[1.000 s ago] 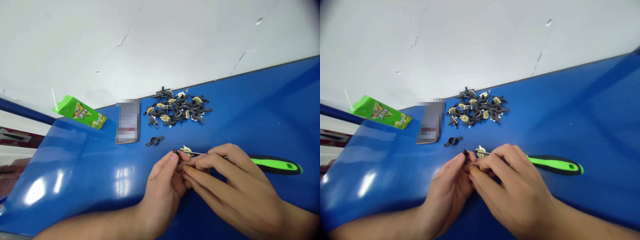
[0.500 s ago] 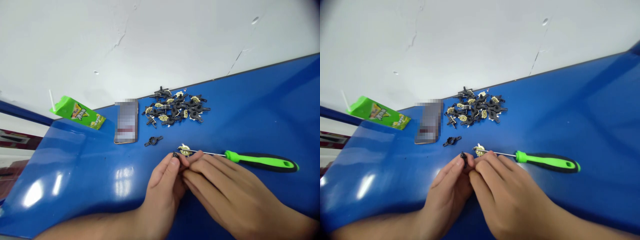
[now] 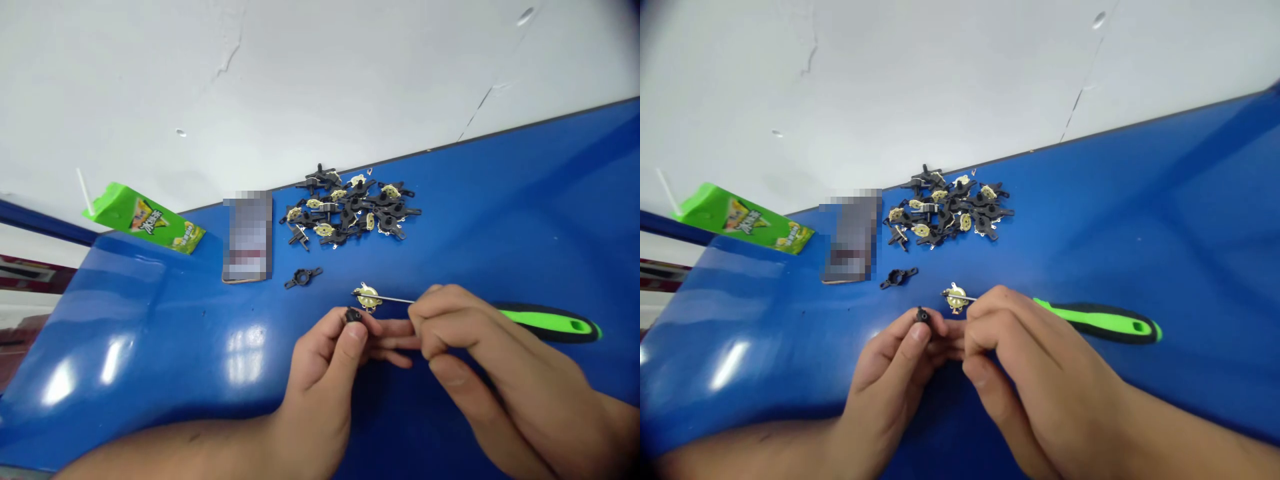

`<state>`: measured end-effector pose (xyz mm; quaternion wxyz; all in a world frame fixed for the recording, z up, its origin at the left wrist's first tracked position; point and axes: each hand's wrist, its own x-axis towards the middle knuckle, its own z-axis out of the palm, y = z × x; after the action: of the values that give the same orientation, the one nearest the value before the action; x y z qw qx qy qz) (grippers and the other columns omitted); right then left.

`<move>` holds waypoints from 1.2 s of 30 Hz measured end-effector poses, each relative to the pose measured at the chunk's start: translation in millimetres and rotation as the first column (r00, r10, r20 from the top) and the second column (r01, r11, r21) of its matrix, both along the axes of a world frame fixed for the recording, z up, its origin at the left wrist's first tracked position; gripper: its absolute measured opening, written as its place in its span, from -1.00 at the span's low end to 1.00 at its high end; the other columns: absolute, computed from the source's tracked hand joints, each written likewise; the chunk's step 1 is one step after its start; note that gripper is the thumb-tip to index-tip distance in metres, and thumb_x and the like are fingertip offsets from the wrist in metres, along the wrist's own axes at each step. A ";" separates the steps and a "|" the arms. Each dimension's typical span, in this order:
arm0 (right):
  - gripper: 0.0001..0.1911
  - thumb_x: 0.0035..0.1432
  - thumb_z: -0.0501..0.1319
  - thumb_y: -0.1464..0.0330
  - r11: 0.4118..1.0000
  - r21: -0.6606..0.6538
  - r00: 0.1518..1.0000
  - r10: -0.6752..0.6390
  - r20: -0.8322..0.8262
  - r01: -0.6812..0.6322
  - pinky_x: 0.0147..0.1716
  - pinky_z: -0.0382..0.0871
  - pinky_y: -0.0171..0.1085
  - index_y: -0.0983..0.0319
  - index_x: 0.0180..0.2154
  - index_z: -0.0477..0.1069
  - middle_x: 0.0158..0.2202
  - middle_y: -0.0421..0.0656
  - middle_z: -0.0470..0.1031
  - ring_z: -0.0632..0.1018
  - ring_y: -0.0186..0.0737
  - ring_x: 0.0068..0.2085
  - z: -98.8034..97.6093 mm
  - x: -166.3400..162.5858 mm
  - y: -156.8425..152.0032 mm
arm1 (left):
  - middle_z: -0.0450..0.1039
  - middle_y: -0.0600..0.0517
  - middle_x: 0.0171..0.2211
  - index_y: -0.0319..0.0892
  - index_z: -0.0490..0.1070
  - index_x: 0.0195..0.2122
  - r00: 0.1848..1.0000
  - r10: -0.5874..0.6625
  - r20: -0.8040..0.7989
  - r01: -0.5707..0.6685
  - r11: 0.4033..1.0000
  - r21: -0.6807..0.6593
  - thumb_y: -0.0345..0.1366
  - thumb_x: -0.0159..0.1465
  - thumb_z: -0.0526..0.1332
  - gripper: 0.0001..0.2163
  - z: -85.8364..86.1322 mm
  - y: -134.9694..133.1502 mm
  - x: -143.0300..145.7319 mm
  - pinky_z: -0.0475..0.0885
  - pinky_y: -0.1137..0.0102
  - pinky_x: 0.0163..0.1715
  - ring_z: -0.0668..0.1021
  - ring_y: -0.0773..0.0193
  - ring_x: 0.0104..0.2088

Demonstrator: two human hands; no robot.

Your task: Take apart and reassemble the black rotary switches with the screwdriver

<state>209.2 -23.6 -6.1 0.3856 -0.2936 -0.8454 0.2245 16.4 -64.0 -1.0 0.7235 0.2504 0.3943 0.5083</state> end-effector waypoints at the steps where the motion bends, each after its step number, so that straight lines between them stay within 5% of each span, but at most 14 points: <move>1: -0.84 0.60 0.05 0.47 1.000 -0.012 1.000 0.000 -0.026 -0.001 -0.15 0.54 -0.35 0.12 -0.10 0.30 -0.24 -0.20 0.50 0.57 -0.29 -0.18 -0.4 2.0 2.4 | 0.75 -0.06 -0.27 -0.21 0.55 -0.16 0.999 -0.038 0.006 0.038 0.999 0.008 -0.12 0.55 0.38 -0.75 -0.2 0.9 0.0 0.66 0.34 -0.11 0.80 0.15 -0.18; 12: -0.85 0.66 0.11 0.44 0.992 -0.019 0.992 0.126 -0.028 -0.127 -0.11 0.55 -0.39 0.16 -0.01 0.44 -0.21 -0.20 0.60 0.61 -0.34 -0.17 1.6 2.5 15.0 | 0.74 -0.08 -0.36 -0.27 0.62 0.05 0.959 -0.276 -0.058 0.282 0.947 0.152 -0.20 0.66 0.19 -0.73 -3.7 3.7 -0.4 0.66 0.31 -0.19 0.80 0.13 -0.27; 24: -0.78 0.57 0.20 0.53 0.976 -0.123 0.984 0.178 -0.015 -0.178 -0.13 0.59 -0.47 0.19 -0.12 0.59 -0.28 -0.24 0.64 0.67 -0.40 -0.20 6.5 7.3 21.6 | 0.72 -0.07 -0.31 -0.25 0.60 0.03 0.950 -0.277 -0.145 0.297 0.945 0.138 -0.22 0.68 0.12 -0.71 -2.4 3.6 -5.2 0.59 0.43 -0.17 0.70 0.29 -0.32; 32: -0.80 0.65 0.15 0.41 0.986 -0.081 0.988 0.148 0.039 -0.145 -0.08 0.62 -0.49 0.20 0.05 0.57 -0.14 -0.20 0.70 0.72 -0.39 -0.17 7.5 6.8 24.5 | 0.54 -0.02 -0.32 -0.24 0.51 -0.07 0.911 -0.268 -0.313 0.322 0.937 0.137 -0.14 0.68 0.07 -0.67 -5.4 -2.6 -5.8 0.49 0.43 -0.29 0.53 0.32 -0.37; 36: -0.71 0.64 0.11 0.40 0.939 -0.314 0.974 0.188 0.126 -0.141 -0.30 0.65 -0.41 0.10 -0.07 0.61 -0.27 -0.26 0.68 0.70 -0.32 -0.34 4.7 10.1 22.8 | 0.48 0.01 -0.33 -0.23 0.53 -0.13 0.829 -0.288 -0.479 0.399 0.905 0.148 -0.16 0.69 0.03 -0.63 -0.7 -1.6 -12.9 0.42 0.42 -0.30 0.46 0.34 -0.38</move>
<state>219.3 -0.7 -1.4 0.2494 -0.2939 -0.8498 0.3595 3.5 -65.6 -1.7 0.6575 0.5134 0.4329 0.3417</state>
